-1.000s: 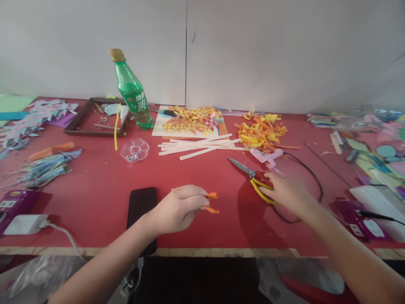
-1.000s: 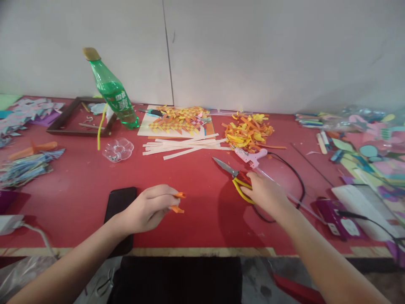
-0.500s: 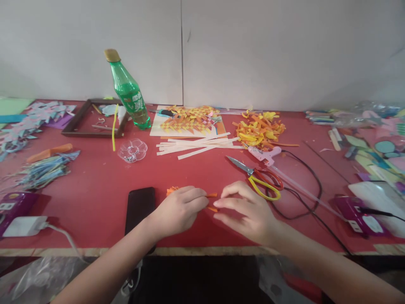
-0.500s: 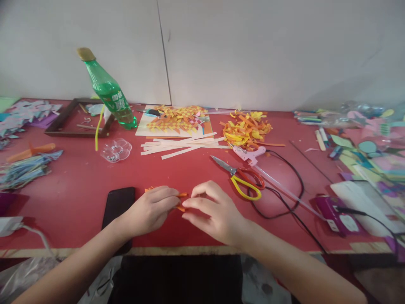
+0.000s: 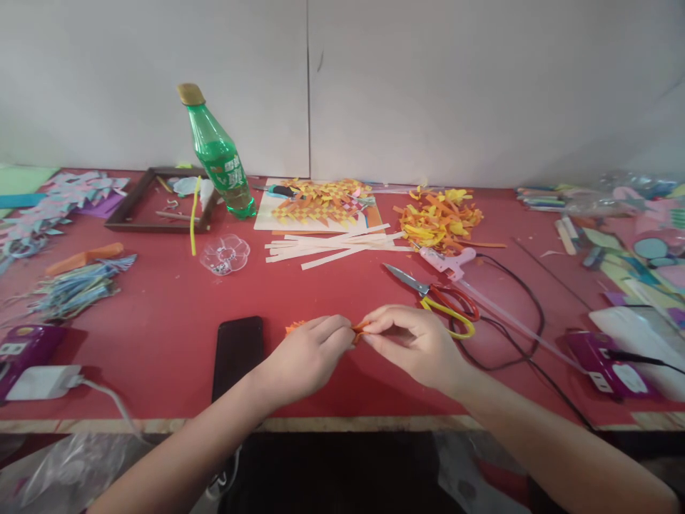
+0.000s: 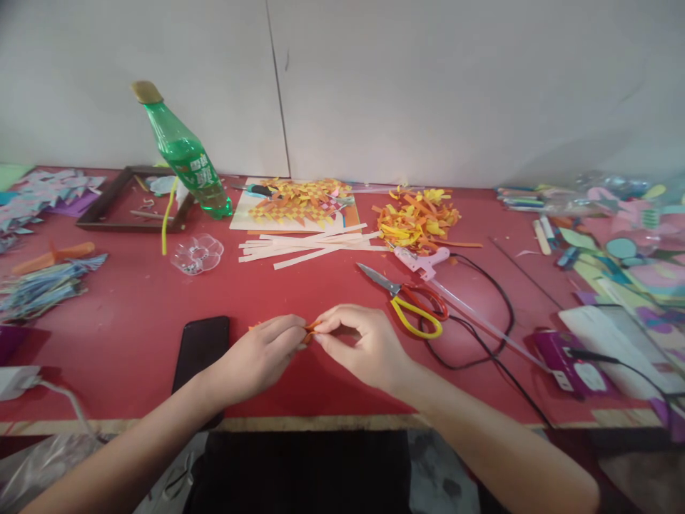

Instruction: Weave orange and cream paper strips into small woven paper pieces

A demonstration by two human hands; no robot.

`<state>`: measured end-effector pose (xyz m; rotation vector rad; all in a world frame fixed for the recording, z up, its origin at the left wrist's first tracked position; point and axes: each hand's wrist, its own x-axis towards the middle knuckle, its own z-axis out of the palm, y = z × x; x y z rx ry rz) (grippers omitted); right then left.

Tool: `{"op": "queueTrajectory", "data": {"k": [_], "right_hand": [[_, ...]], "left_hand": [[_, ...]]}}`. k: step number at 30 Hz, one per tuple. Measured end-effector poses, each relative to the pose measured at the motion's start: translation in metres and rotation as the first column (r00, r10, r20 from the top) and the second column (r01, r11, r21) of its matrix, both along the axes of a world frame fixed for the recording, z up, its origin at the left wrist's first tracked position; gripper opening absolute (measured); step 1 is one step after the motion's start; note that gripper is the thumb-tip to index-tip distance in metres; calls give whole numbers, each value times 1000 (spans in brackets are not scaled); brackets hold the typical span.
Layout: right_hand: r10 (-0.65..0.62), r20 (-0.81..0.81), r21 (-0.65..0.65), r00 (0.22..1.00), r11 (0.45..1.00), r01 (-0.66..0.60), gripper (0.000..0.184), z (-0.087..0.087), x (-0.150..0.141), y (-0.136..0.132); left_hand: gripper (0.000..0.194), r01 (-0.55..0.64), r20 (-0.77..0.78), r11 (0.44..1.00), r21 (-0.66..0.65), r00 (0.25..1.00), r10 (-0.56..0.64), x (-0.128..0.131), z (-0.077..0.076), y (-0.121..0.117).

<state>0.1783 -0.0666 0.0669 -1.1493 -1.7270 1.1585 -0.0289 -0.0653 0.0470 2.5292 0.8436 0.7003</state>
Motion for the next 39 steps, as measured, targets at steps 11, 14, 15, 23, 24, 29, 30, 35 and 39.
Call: {"op": "queueTrajectory", "data": {"k": [11, 14, 15, 23, 24, 29, 30, 35, 39], "right_hand": [[-194, -89, -97, 977, 978, 185, 16, -22, 8, 19], [-149, -71, -155, 986, 978, 136, 17, -34, 14, 25], [-114, -62, -177, 991, 979, 102, 21, -36, 16, 26], [166, 382, 82, 909, 974, -212, 65, -28, 19, 19], [157, 428, 108, 890, 969, -223, 68, -27, 19, 19], [102, 487, 197, 867, 955, -223, 30, -27, 14, 22], [97, 479, 212, 873, 952, -222, 21, -27, 13, 23], [18, 427, 345, 904, 921, -181, 16, -34, 11, 23], [-62, 428, 431, 902, 891, -143, 16, -47, 16, 28]], "left_hand": [[26, -226, -106, 922, -314, 974, 203, -13, -12, 9], [27, -281, -307, 915, -288, 933, 190, -17, -3, 15], [29, -303, -365, 914, -272, 911, 193, -17, -2, 16], [35, -248, -589, 961, -120, 797, 132, -10, -7, 17], [35, -238, -601, 966, -105, 789, 129, -9, -7, 17], [31, -189, -624, 980, -63, 774, 109, -7, -8, 17], [31, -186, -620, 981, -61, 777, 108, -7, -9, 16], [26, -227, -608, 972, -63, 781, 143, -8, -11, 16], [24, -254, -603, 967, 19, 769, 214, -13, -17, 19]]}}
